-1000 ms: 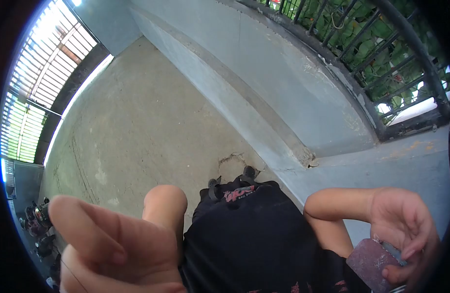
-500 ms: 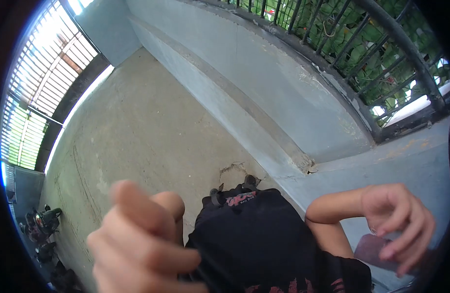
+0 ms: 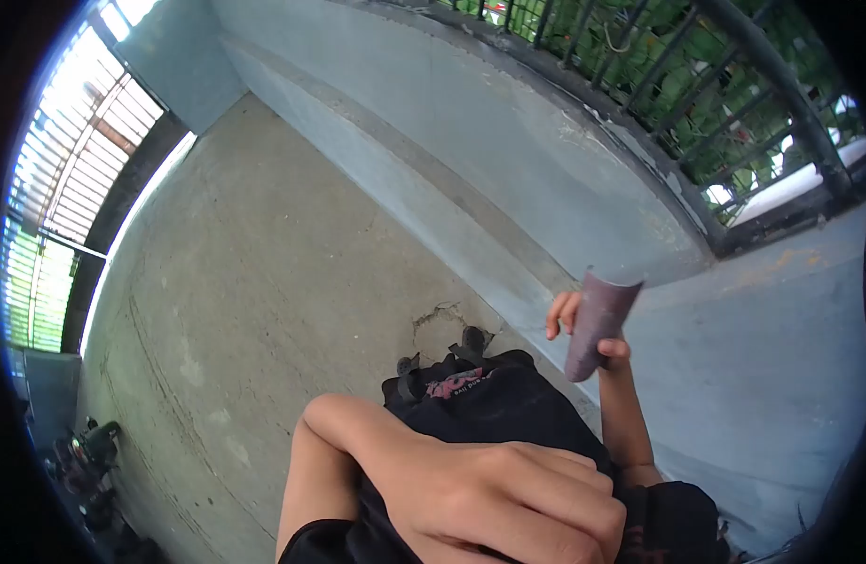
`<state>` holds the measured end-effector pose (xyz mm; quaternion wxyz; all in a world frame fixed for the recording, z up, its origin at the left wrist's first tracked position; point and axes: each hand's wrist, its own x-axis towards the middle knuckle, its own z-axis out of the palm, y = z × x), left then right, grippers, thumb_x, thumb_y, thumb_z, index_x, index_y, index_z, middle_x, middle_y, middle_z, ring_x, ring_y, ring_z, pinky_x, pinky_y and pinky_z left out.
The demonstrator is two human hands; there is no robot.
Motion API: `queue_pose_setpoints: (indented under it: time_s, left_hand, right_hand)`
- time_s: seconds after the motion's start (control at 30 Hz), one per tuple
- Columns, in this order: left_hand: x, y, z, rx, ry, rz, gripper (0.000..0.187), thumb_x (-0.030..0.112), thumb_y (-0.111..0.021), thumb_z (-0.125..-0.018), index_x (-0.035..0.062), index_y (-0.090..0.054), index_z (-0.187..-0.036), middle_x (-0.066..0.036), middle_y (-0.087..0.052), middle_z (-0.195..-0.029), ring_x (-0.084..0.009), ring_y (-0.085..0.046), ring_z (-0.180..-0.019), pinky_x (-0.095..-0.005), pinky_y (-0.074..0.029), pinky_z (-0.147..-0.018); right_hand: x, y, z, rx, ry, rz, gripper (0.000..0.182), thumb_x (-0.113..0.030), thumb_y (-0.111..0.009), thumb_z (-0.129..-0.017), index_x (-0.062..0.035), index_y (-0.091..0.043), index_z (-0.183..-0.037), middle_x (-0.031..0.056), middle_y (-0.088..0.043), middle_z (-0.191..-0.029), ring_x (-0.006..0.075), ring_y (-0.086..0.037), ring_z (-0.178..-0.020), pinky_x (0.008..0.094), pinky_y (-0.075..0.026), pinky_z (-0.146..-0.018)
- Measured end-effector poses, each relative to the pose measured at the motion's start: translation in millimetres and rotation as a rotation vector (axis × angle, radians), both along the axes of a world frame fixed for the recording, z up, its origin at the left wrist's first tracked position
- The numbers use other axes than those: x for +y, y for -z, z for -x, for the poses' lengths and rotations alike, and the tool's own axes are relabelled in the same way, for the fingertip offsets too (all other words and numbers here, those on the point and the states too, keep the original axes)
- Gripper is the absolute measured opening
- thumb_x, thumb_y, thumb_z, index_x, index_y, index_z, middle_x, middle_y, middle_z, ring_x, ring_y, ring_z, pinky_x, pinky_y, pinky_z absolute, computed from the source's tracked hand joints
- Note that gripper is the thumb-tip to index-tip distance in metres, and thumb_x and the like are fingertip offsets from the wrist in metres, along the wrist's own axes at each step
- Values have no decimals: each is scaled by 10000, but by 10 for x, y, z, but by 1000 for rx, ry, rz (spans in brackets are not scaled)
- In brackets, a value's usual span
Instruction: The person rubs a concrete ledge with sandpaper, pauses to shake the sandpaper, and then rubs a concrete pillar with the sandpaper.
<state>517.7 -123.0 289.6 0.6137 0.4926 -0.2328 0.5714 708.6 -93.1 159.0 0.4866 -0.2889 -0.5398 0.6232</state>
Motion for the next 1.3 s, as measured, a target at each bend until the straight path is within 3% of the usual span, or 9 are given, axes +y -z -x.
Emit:
queue_pose_setpoints:
  time_s: [0.3,0.43,0.5,0.63,0.7,0.77,0.93,1.0,1.3]
  left_hand:
    - [69,-244,-12,-84,-102,157,278,194,-555,-777,32,-553,-551,-68,-524,-520,-150,-426,-395,-236,-297,-435]
    - [-10,-269,-168,-51,-487,386,275,156,-542,-783,21,-549,-543,-75,-514,-514,-143,-411,-392,-242,-333,-447]
    - [152,-76,-119,-132,-233,-134,261,118,-548,-779,27,-547,-534,-77,-532,-619,-134,-448,-451,-218,-362,-462]
    - [181,-230,11,169,-415,-12,296,144,-573,-764,21,-536,-498,-82,-515,-552,-141,-434,-366,-198,-385,-397]
    - [77,-331,-6,179,-215,39,301,176,-586,-753,8,-545,-506,-82,-508,-512,-140,-427,-335,-217,-380,-349]
    - [-147,-410,-120,22,-226,609,313,188,-567,-767,-18,-541,-532,-84,-505,-513,-127,-450,-361,-225,-376,-332]
    - [-135,-219,-243,-197,58,547,299,169,-499,-809,-82,-559,-656,-143,-511,-587,-162,-471,-393,-222,-366,-325]
    - [-145,-5,-214,-245,350,432,303,173,-484,-820,-114,-561,-764,-211,-515,-744,-209,-505,-487,-229,-399,-390]
    - [-24,125,-256,-289,584,572,362,230,-523,-804,-129,-552,-831,-227,-501,-848,-241,-532,-666,-291,-446,-566]
  right_hand:
    - [-200,340,-27,-39,58,203,403,-403,-543,-595,-38,-461,-745,111,-498,-749,156,-481,-698,260,-372,-637]
    - [-356,490,-3,-43,100,304,429,-440,-535,-605,-39,-461,-741,113,-505,-745,155,-484,-678,253,-381,-633]
    - [-417,509,19,-31,111,345,432,-441,-536,-605,-38,-465,-745,112,-507,-745,152,-489,-682,248,-383,-635]
    - [-497,549,20,-86,83,417,438,-446,-544,-601,-39,-477,-749,104,-518,-744,147,-503,-689,237,-389,-642]
    - [-538,562,12,-108,81,496,434,-447,-548,-597,-44,-484,-743,97,-523,-741,144,-506,-686,237,-393,-643]
    - [-541,629,-16,-155,120,469,454,-467,-555,-584,-48,-485,-744,96,-523,-741,140,-505,-681,236,-395,-635]
    - [-580,736,-165,-340,343,559,402,-215,-564,-713,-3,-466,-1040,55,-521,-946,127,-504,-804,251,-397,-728]
    - [-576,859,-193,-349,487,550,366,-208,-596,-710,-11,-471,-992,36,-511,-884,112,-499,-775,253,-399,-718]
    - [-487,924,-196,-306,724,560,304,-192,-622,-717,-33,-479,-932,4,-491,-803,78,-464,-712,223,-382,-657]
